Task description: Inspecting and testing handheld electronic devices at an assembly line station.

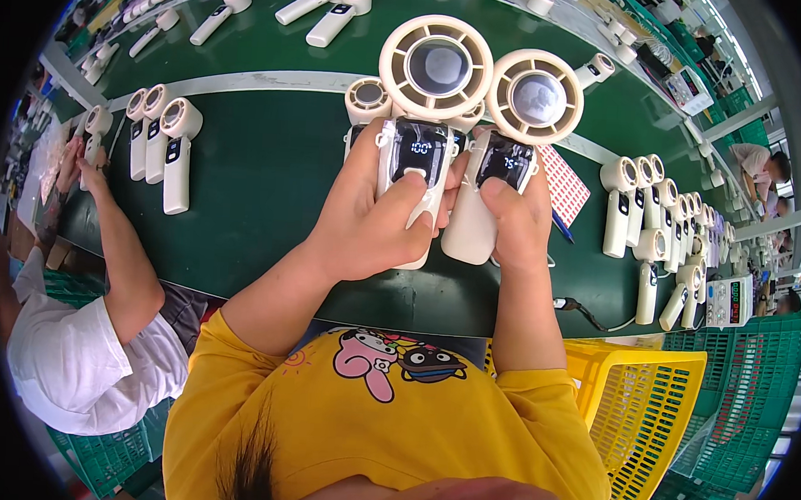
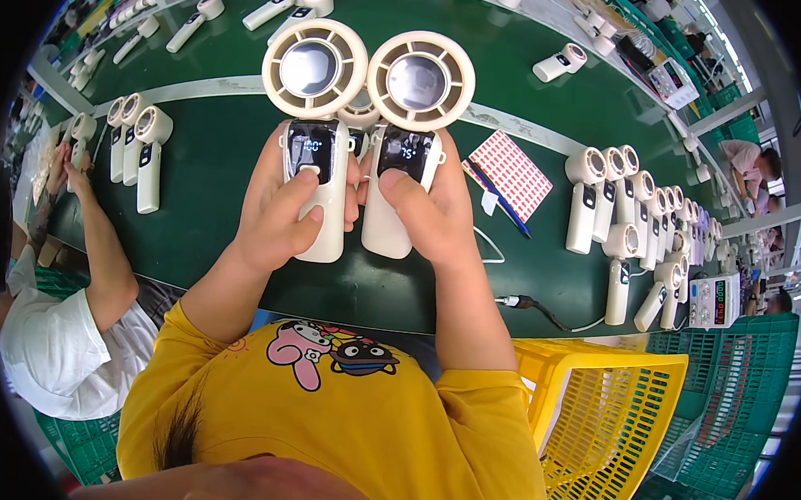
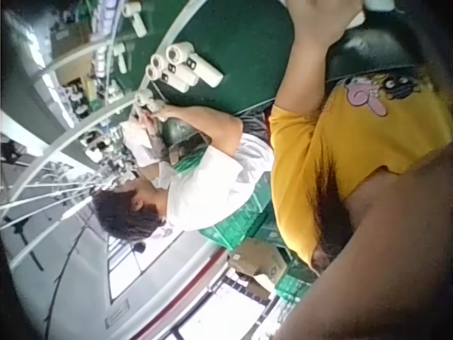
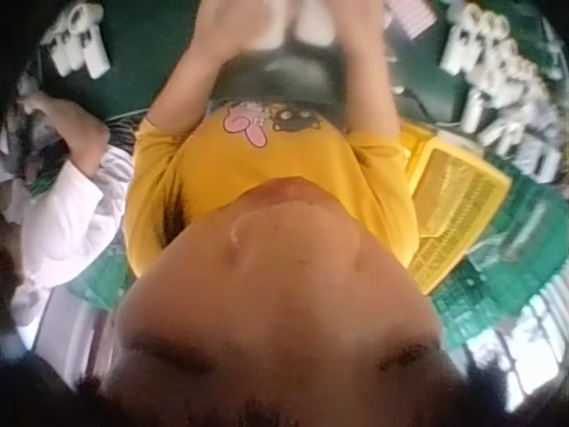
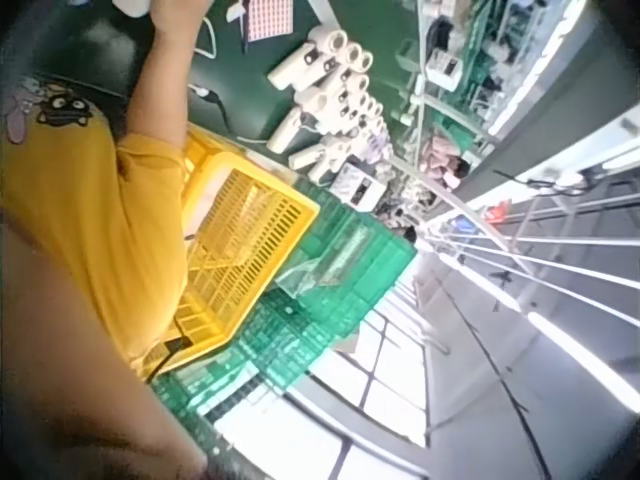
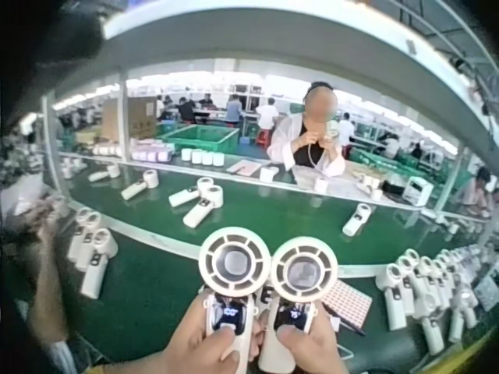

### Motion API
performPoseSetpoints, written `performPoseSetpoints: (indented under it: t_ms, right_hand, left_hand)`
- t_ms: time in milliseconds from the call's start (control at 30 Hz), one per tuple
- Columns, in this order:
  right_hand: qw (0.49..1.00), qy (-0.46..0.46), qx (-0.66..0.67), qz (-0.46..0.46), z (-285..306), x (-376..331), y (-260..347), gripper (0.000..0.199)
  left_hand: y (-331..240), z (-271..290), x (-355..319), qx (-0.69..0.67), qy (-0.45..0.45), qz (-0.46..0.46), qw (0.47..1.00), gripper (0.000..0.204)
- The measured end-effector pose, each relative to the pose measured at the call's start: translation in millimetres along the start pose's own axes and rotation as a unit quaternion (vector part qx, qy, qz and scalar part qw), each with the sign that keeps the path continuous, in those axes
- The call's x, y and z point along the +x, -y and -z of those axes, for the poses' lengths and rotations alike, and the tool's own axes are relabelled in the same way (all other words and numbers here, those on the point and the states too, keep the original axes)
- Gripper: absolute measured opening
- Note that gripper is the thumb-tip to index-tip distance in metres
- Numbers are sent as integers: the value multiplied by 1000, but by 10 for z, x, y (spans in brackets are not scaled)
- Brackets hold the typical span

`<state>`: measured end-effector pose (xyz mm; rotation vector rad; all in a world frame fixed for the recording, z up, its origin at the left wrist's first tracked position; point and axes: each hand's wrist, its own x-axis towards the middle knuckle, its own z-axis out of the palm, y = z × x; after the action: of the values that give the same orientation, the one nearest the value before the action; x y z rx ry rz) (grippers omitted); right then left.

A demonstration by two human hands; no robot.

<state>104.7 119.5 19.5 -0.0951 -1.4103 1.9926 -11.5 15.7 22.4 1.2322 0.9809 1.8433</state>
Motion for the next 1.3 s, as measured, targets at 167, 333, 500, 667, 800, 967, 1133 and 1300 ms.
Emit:
performPoseSetpoints:
  t_ms: [167, 333, 500, 667, 800, 967, 1133, 1300]
  right_hand:
    - [1000, -2, 15, 6, -4, -21, -14, 43]
    - [1000, 5, 24, 9, 2, -12, -24, 42]
    - [999, -33, -11, 6, 75, 47, -40, 50]
    - [978, -172, -81, -86, 149, 202, 58, 43]
    - [870, -302, -347, -175, 517, 262, -157, 41]
    - [858, -286, -383, -185, 482, 264, -233, 42]
    - [895, -233, -335, -179, 522, 260, -236, 47]
    - [874, -243, -386, -164, 611, 278, -321, 46]
  left_hand:
    - [-5, 20, -8, 24, 0, 8, 1000, 54]
    - [-36, -30, -12, -12, -19, 32, 999, 52]
    - [31, -15, -12, -60, -39, 26, 997, 51]
    - [-1, 234, 51, -84, -132, 12, 988, 45]
    - [-141, 720, 73, -51, -221, 114, 967, 42]
    - [-81, 1003, 27, 328, -248, 297, 862, 34]
    - [91, 973, -27, 420, -187, 263, 848, 37]
    - [136, 975, -59, 629, -165, 186, 736, 36]
